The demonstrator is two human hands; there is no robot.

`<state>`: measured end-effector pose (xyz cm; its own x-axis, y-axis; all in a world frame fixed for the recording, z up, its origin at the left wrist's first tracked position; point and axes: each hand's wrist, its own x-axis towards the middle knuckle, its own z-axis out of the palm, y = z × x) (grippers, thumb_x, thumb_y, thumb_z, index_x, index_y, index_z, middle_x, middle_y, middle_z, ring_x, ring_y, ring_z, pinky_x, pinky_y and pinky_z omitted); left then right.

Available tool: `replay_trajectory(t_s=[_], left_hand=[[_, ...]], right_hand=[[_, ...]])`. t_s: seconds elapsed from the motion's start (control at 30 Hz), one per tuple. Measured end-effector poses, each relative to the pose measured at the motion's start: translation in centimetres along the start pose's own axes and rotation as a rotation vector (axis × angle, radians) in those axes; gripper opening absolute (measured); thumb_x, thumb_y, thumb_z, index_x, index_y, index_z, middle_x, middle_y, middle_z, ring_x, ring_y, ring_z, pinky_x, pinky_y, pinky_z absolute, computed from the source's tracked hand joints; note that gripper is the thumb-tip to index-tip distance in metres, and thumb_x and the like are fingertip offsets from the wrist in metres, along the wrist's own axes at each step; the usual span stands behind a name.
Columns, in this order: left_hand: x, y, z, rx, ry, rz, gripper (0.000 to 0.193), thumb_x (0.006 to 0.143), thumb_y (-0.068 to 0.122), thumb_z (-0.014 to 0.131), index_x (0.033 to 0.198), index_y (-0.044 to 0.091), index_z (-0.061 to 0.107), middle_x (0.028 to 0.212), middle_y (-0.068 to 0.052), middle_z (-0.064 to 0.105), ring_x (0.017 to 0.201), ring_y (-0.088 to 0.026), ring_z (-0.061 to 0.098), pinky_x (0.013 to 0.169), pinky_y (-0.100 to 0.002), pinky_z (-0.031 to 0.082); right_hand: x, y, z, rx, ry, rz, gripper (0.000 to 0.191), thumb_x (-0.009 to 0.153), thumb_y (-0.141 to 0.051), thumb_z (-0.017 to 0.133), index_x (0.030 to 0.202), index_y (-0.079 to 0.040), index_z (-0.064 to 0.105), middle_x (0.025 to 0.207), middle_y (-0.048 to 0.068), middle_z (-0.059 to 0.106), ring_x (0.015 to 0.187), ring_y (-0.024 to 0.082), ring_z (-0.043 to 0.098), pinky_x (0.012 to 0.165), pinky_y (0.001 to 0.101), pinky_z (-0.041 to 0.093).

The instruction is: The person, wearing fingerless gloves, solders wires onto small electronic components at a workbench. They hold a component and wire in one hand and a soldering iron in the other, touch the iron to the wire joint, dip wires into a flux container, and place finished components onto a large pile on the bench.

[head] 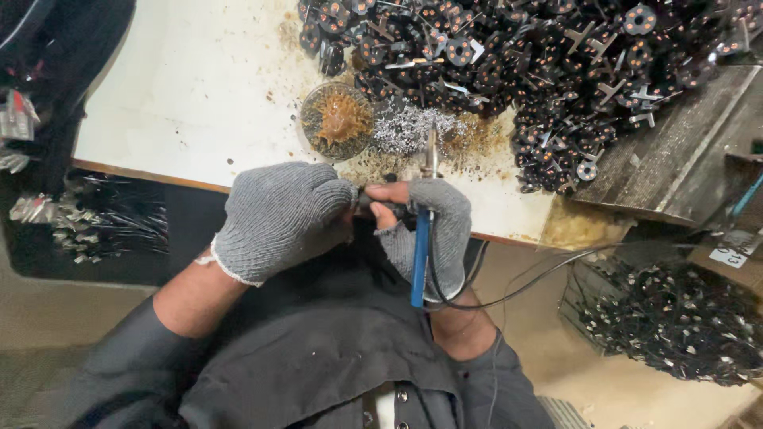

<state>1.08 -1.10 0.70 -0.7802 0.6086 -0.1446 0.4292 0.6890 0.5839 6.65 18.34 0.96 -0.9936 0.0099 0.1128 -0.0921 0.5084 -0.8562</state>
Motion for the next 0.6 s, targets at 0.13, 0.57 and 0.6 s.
replay_trajectory(t_s=[0.13,0.57,0.6], left_hand=[[-0.2,-0.1,0.4,-0.005,0.014,-0.023,0.019,0.07,0.037,0.078,0.074,0.022,0.069,0.07,-0.005,0.063,0.067,-0.03,0.067,0.051,-0.046,0.049],[-3.4,1.0,-3.2,-0.14,0.274,-0.038,0.041,0.081,0.022,0.074,0.12,0.014,0.065,0.101,-0.012,0.067,0.08,-0.032,0.068,0.063,-0.042,0.052],[-4.1,0.8,-4.0,-0.121,0.2,-0.123,0.049,0.078,0.024,0.075,0.125,0.013,0.064,0.099,-0.014,0.067,0.075,-0.033,0.067,0.061,-0.043,0.052]], right_hand=[[-0.4,0.2,-0.1,0.335,0.051,0.192,0.04,0.089,-0.007,0.073,0.115,-0.011,0.043,0.099,0.005,0.073,0.093,0.013,0.071,0.089,0.028,0.055],[-0.1,0.0,-0.5,-0.003,-0.076,0.082,0.016,0.084,-0.005,0.081,0.099,-0.008,0.075,0.096,0.008,0.079,0.091,0.021,0.077,0.084,0.0317,0.06],[-0.1,0.2,-0.5,0.053,-0.072,0.102,0.015,0.086,-0.006,0.081,0.099,-0.008,0.074,0.098,0.007,0.079,0.092,0.02,0.078,0.086,0.0311,0.06]])
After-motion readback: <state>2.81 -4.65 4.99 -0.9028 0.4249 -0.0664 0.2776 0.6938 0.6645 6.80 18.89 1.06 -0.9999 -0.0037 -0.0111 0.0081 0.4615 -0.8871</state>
